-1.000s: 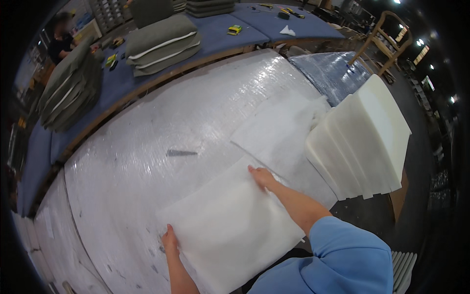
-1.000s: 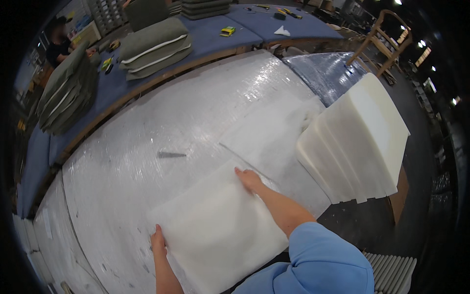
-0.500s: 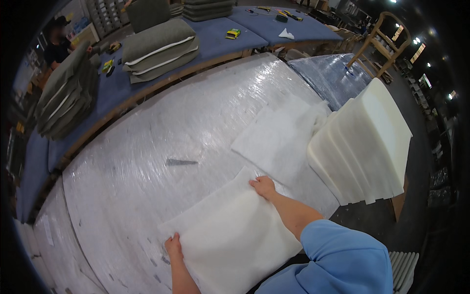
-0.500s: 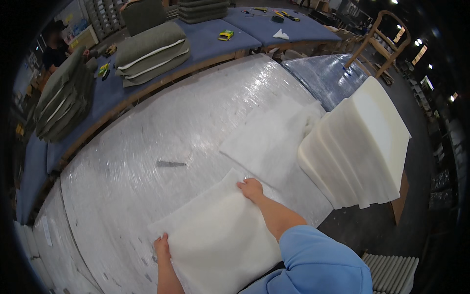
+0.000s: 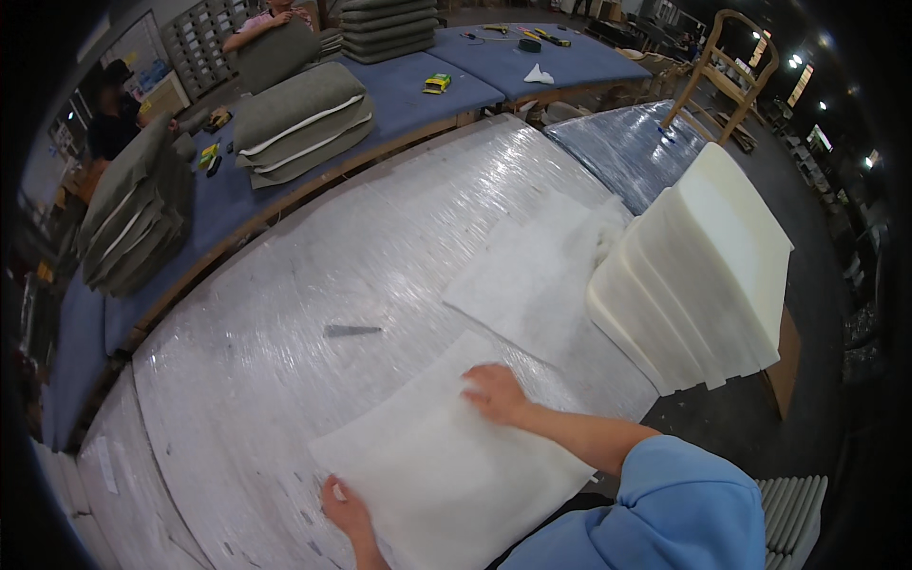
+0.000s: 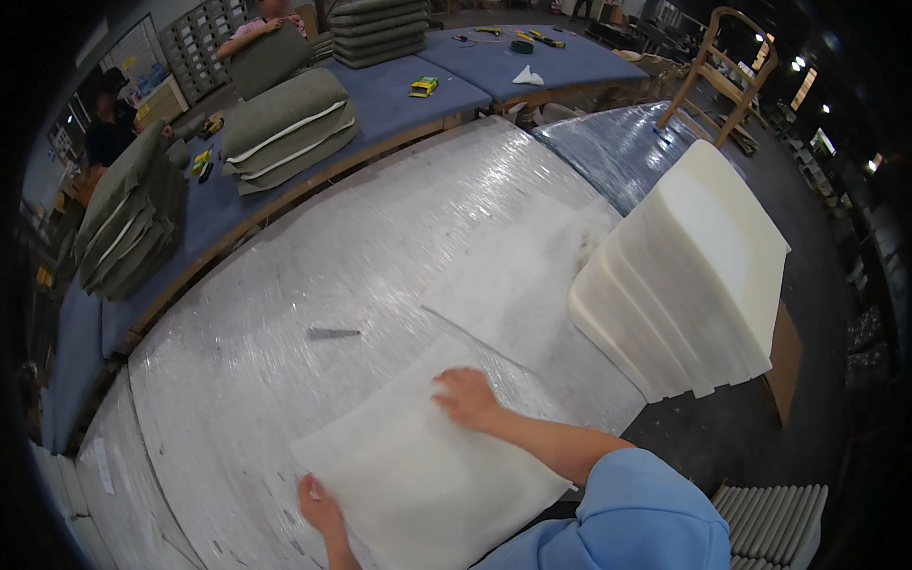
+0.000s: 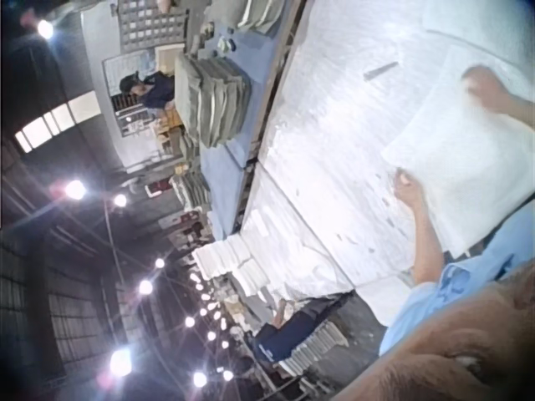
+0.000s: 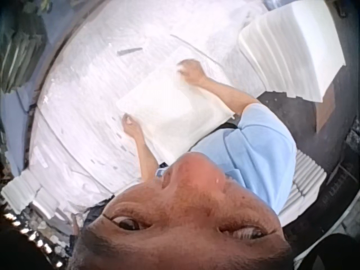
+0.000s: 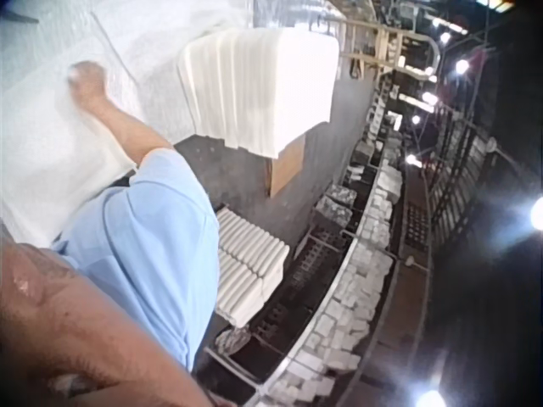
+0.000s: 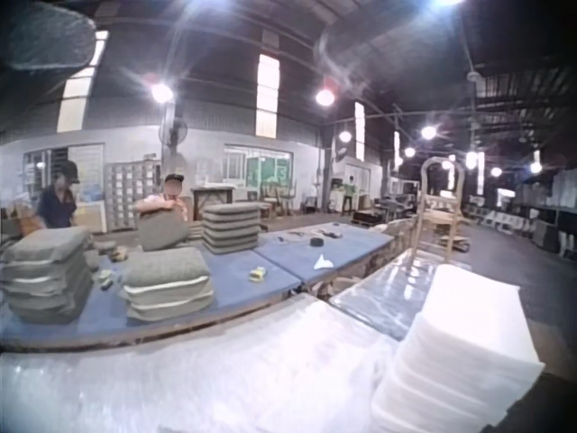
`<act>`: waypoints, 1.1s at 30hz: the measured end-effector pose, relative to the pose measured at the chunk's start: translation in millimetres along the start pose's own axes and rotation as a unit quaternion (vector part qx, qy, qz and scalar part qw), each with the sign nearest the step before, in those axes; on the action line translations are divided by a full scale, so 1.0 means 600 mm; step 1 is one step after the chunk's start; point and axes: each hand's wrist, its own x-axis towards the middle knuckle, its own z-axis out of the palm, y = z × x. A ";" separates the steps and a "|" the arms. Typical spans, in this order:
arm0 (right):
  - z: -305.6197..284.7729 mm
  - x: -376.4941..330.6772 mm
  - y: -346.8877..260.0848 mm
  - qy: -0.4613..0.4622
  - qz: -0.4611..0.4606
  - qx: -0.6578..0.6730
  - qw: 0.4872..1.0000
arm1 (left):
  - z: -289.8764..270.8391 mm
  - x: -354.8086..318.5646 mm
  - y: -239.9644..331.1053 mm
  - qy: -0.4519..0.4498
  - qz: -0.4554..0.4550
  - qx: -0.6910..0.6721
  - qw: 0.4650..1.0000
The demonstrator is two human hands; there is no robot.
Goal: The person repeatedly picks up rectangular white foam sheets from a table, rolls them into cylinders by hand, and stacks the rolled pieces. The person also briefly handles a folded gray fabric item at the end.
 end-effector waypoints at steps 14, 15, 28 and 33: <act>0.071 0.034 -0.025 -0.198 0.008 -0.116 0.973 | 0.084 0.026 0.064 -0.140 0.017 0.122 0.982; 0.078 0.042 -0.031 -0.203 0.007 -0.121 0.972 | 0.087 0.030 0.067 -0.137 0.005 0.153 0.979; 0.006 0.038 0.003 0.099 0.118 0.150 0.977 | -0.018 0.001 0.045 0.088 -0.126 -0.119 0.981; -0.012 -0.017 0.057 0.037 0.296 0.127 0.946 | -0.011 -0.047 0.025 0.035 -0.273 -0.142 0.951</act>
